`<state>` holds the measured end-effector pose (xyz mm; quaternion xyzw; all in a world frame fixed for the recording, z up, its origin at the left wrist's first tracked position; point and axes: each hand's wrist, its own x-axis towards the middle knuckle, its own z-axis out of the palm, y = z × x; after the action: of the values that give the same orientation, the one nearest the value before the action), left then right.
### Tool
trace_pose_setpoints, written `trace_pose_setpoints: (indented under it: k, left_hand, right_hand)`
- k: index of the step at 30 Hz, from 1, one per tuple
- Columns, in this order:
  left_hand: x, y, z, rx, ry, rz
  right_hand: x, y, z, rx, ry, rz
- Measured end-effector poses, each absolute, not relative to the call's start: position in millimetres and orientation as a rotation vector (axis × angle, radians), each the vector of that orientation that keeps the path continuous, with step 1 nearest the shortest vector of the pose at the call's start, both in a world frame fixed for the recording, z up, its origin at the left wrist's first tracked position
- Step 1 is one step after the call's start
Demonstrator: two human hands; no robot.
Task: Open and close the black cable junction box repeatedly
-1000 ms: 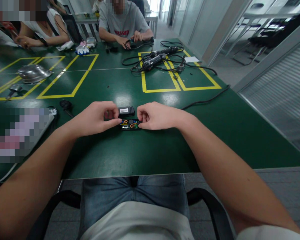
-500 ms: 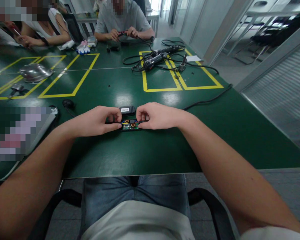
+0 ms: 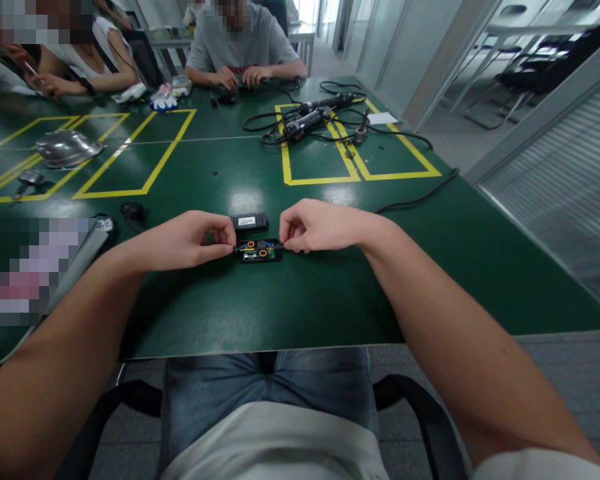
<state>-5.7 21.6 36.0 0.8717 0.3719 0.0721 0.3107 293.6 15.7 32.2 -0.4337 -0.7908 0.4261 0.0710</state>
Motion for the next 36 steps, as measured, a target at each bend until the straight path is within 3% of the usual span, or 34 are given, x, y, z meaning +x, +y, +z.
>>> trace_pose_setpoints:
  k: [36]
  left_hand:
    - [-5.4,22.0,36.2,2.380,1.079,0.279]
  right_hand:
    - [286.0,21.5,19.0,-1.115,-2.361,1.048]
